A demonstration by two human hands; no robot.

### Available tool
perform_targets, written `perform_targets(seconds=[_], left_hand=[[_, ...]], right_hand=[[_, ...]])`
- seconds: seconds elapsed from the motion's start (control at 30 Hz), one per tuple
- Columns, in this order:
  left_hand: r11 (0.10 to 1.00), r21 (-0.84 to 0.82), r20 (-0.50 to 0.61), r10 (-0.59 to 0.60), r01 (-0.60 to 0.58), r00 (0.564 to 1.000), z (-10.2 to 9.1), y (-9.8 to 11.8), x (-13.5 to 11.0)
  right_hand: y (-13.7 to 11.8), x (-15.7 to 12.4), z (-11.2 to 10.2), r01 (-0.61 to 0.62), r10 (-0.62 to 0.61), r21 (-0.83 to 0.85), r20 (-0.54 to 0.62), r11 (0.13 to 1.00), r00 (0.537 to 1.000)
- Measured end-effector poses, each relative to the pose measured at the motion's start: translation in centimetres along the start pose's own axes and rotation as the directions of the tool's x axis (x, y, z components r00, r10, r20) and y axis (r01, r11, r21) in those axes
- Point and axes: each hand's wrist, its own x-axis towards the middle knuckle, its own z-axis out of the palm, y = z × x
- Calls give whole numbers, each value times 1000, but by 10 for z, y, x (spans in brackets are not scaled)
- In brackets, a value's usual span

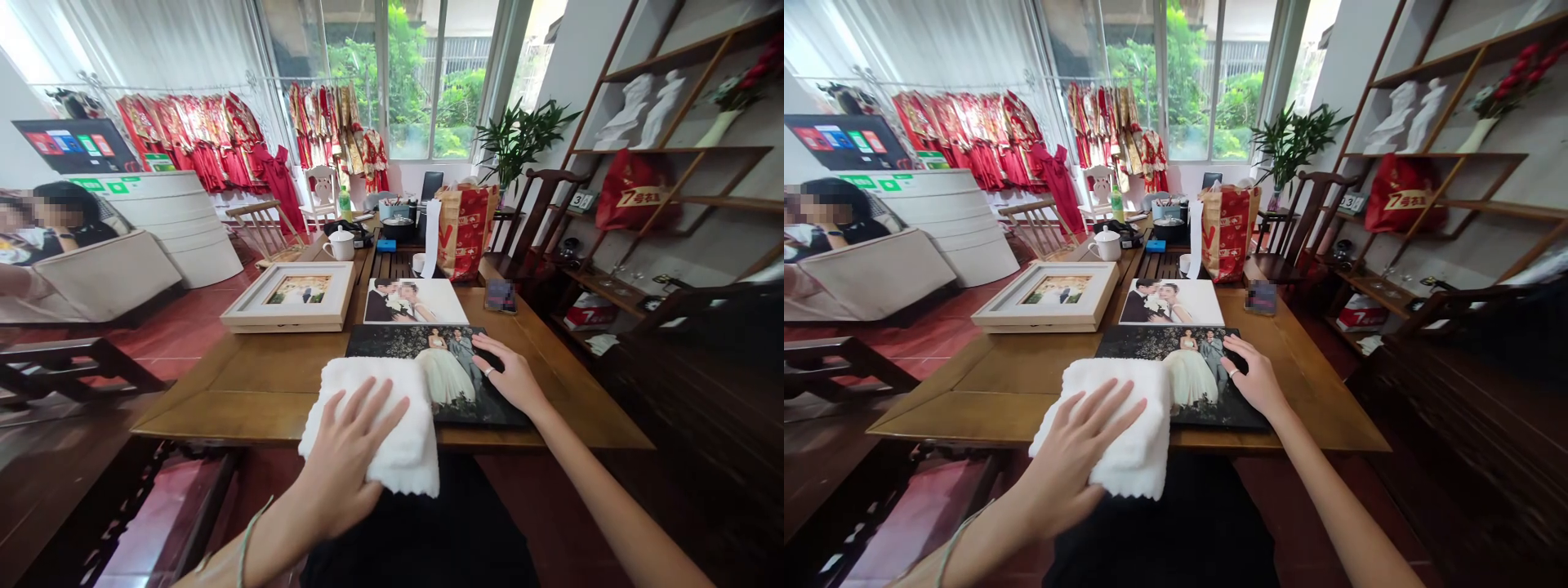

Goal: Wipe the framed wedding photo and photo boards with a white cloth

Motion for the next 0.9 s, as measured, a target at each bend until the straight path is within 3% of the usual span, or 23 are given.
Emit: perform_targets(seconds=[0.13, 0.4, 0.53, 0.7, 0.9], left_hand=[[1000, 10, -12, 8, -8, 1000, -7, -8, 18], [995, 81, -127, 61, -51, 990, -11, -42, 101], [996, 93, -167, 10, 6, 986, -11, -59, 118], [993, 119, -160, 35, -16, 987, -10, -51, 95], [997, 68, -7, 26, -25, 1000, -15, -7, 20]], right_hand=[[-2, -1, -3, 12, -12, -9, 1, 1000, 1000], [-11, -5, -7, 31, -31, -20, -2, 999, 1000], [-12, -6, -6, 22, -21, -30, 14, 999, 1000], [-7, -5, -7, 19, -19, -14, 6, 1000, 1000], [-8, -6, -10, 23, -23, -12, 7, 1000, 1000]])
